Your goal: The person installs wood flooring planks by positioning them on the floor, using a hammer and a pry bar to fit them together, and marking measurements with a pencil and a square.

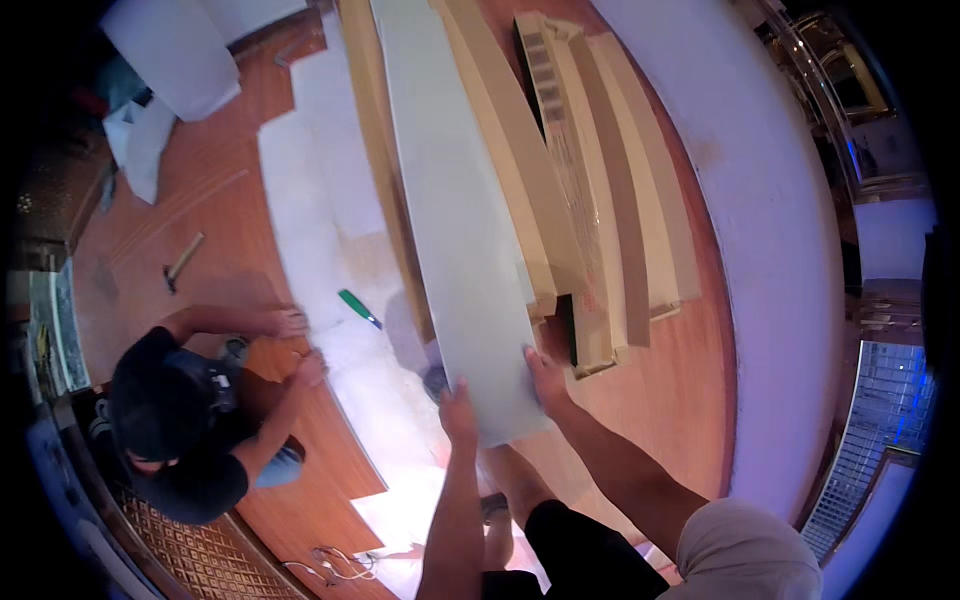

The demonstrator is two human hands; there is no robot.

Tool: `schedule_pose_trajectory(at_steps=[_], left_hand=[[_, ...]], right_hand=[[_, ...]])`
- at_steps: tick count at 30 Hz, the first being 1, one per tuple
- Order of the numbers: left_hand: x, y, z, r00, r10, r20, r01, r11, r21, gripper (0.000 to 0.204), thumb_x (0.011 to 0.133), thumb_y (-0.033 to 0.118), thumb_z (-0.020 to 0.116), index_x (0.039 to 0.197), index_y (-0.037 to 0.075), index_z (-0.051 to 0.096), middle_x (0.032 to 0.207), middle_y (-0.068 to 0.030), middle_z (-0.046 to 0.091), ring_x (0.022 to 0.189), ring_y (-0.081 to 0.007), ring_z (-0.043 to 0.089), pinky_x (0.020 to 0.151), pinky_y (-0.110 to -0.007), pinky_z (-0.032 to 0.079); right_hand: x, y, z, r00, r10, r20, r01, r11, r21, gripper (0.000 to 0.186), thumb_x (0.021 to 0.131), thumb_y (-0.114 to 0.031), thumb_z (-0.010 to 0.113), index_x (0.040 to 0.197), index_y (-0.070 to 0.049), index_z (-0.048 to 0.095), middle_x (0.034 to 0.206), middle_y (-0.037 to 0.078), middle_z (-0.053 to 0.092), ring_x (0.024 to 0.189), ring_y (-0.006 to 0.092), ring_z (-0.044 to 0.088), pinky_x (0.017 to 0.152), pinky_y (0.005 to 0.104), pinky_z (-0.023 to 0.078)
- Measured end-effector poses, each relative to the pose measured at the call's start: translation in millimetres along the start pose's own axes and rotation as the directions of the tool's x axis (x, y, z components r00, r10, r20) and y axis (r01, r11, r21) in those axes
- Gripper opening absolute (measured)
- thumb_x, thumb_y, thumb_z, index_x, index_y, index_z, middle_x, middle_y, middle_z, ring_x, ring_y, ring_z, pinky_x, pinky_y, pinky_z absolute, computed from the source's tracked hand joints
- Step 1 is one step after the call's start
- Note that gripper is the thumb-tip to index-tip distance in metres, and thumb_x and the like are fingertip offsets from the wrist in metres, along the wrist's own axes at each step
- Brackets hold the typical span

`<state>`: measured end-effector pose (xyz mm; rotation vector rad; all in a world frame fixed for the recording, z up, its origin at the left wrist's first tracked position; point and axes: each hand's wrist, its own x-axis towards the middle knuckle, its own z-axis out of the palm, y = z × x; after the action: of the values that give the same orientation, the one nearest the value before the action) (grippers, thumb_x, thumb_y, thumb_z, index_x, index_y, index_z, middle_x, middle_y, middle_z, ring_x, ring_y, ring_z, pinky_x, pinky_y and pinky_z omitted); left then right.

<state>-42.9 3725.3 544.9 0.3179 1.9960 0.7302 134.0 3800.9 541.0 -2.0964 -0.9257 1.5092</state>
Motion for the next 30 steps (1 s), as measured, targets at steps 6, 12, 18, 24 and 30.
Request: schedule_pose_trajectory(at_steps=[6,12,18,24,30], left_hand=[[-126.9,15.2,-96.6,0.997,0.037,-0.071,-0.019,0.972,0.234,0.07,0.097,0.06,0.051,0.104,-0.008,0.067,0.104,-0.0337,0.068,0.104,-0.0514,0.063,0.09,-0.056,0.048],[-266.8,-16.9,-238.5,0.998,-0.035,0.044,0.013,0.9,0.436,0.078,0.096,0.065,0.048,0.099,-0.009,0.07,0.099,-0.0338,0.069,0.101,-0.0498,0.066,0.09,-0.055,0.05],[-375.2,-70.6,-337.5,0.975,-0.221,0.027,0.165,0.8,0.578,0.077,0.095,0.067,0.048,0.103,-0.007,0.069,0.099,-0.0311,0.07,0.1,-0.0477,0.067,0.089,-0.053,0.051],[-448.7,-23.8,-373.1,0.894,-0.427,0.136,0.275,0.763,0.586,0.078,0.078,0.069,0.072,0.107,-0.003,0.066,0.096,-0.0245,0.073,0.095,-0.0409,0.071,0.082,-0.049,0.056],[-528.3,12.4,-356.7,0.956,-0.264,-0.127,0.292,0.855,0.429,0.075,0.07,0.069,0.079,0.102,0.002,0.066,0.088,-0.0192,0.073,0.081,-0.0404,0.072,0.071,-0.05,0.056]], right_hand=[[-165.4,-22.0,-17.6,0.99,0.132,-0.039,-0.132,0.991,0.015,0.064,0.095,-0.056,0.061,0.101,0.008,0.069,0.088,0.008,0.064,0.082,0.0176,0.057,0.074,0.0369,0.048],[-356.0,12.7,-33.1,0.905,0.355,0.233,-0.387,0.916,0.104,0.063,0.1,-0.051,0.055,0.131,0.003,0.06,0.12,0.014,0.065,0.109,0.025,0.061,0.093,0.041,0.05],[-352.1,-30.5,-16.8,0.76,0.344,0.552,-0.587,0.727,0.356,0.053,0.101,-0.052,0.052,0.121,-0.004,0.063,0.109,0.013,0.07,0.103,0.0262,0.065,0.093,0.0438,0.052],[-66.5,-111.3,32.5,0.945,0.084,0.315,-0.206,0.903,0.376,0.06,0.103,-0.059,0.042,0.126,-0.008,0.063,0.118,0.011,0.068,0.11,0.027,0.061,0.099,0.0471,0.048],[-67.7,-197.7,77.8,0.952,0.233,0.2,-0.297,0.869,0.397,0.059,0.103,-0.058,0.04,0.124,-0.008,0.064,0.116,0.011,0.068,0.108,0.027,0.062,0.098,0.0462,0.049]])
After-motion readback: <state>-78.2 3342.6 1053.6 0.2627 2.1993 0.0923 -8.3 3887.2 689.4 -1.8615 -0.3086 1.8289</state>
